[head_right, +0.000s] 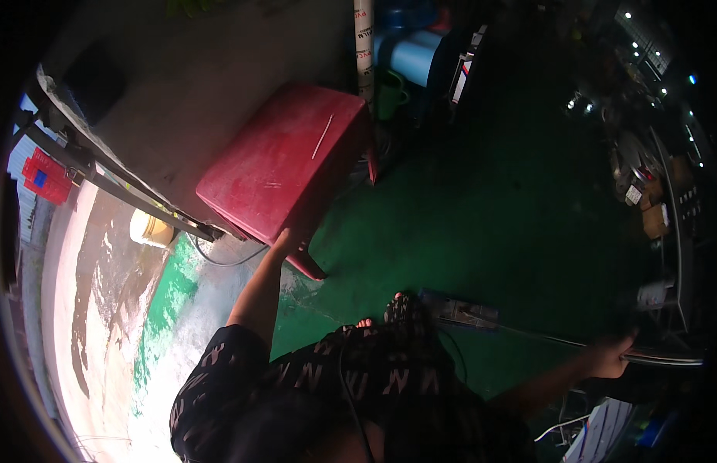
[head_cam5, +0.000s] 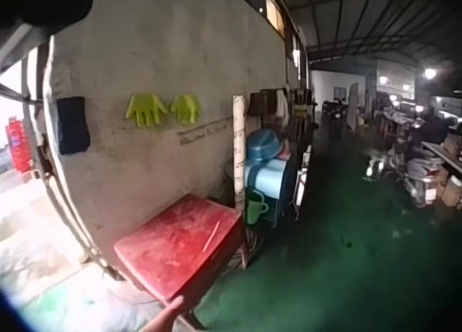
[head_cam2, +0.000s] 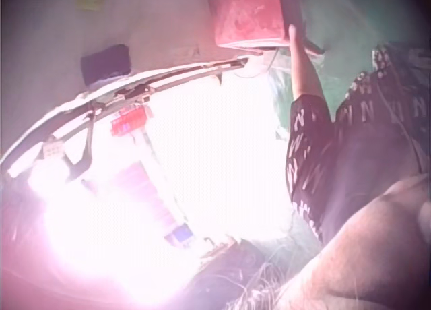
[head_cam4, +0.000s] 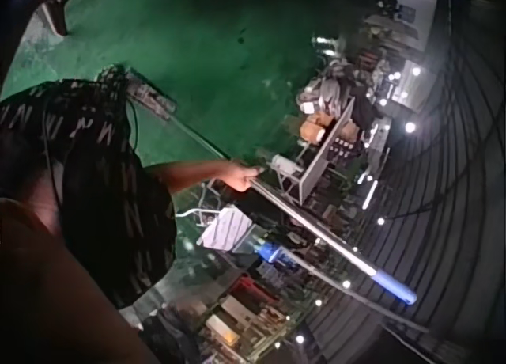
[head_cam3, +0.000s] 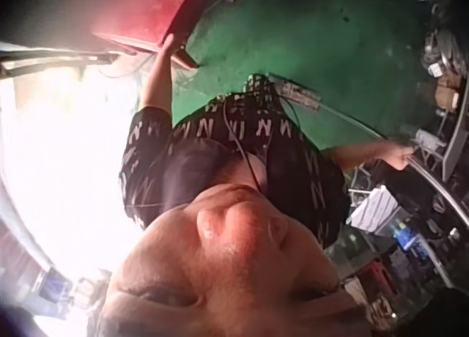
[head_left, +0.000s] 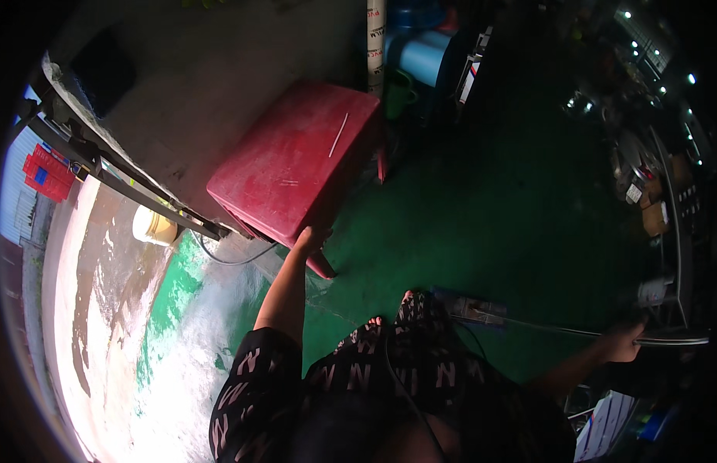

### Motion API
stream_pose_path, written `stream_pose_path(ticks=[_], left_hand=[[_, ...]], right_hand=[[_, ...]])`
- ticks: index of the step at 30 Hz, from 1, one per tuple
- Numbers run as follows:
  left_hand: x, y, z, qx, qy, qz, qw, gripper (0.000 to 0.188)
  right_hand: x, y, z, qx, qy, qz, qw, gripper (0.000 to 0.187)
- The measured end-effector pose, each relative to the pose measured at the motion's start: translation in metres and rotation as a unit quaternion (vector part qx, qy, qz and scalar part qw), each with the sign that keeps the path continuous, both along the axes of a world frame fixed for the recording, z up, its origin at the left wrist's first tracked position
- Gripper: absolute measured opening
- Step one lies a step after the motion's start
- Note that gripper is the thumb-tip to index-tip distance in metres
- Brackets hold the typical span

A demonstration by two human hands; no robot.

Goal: The person mops a green concrete floor in a workshop using a flat mop and a hose. They rinse the mop head with water from the hose and continue cleaning the floor around parked motorcycles and metal racks.

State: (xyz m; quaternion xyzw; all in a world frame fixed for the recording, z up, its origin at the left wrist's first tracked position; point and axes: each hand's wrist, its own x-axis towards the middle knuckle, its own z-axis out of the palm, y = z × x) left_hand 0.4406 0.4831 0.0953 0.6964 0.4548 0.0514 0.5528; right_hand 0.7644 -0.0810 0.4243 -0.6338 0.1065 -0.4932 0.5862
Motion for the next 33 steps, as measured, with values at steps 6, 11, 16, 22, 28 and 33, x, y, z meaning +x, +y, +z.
stream_pose_path(ticks=[6,11,16,22,28,33], left_hand=[[0.224,0.101,0.027,0.120,-0.101,-0.098,0.983,0.042],[0.232,0.124,-0.008,0.093,0.047,-0.059,0.993,0.045],[0.283,0.225,0.050,0.200,-0.002,-0.148,0.969,0.020],[0.420,0.406,0.070,0.300,-0.040,0.025,0.953,0.019],[0.523,0.596,-0.104,0.330,0.309,-0.175,0.875,0.025],[0.524,0.699,-0.256,0.368,0.339,-0.355,0.790,0.031]], right_hand=[[0.126,0.106,-0.011,-0.010,-0.007,0.027,1.000,0.026],[0.256,0.192,-0.073,0.002,0.054,0.064,0.996,0.023],[0.352,0.272,-0.070,-0.062,0.039,0.072,0.995,0.022],[0.411,0.346,-0.077,0.051,0.006,0.182,0.982,0.021],[0.447,0.441,-0.109,-0.045,0.185,0.109,0.975,0.038],[0.475,0.477,-0.166,0.071,0.079,0.109,0.988,0.020]])
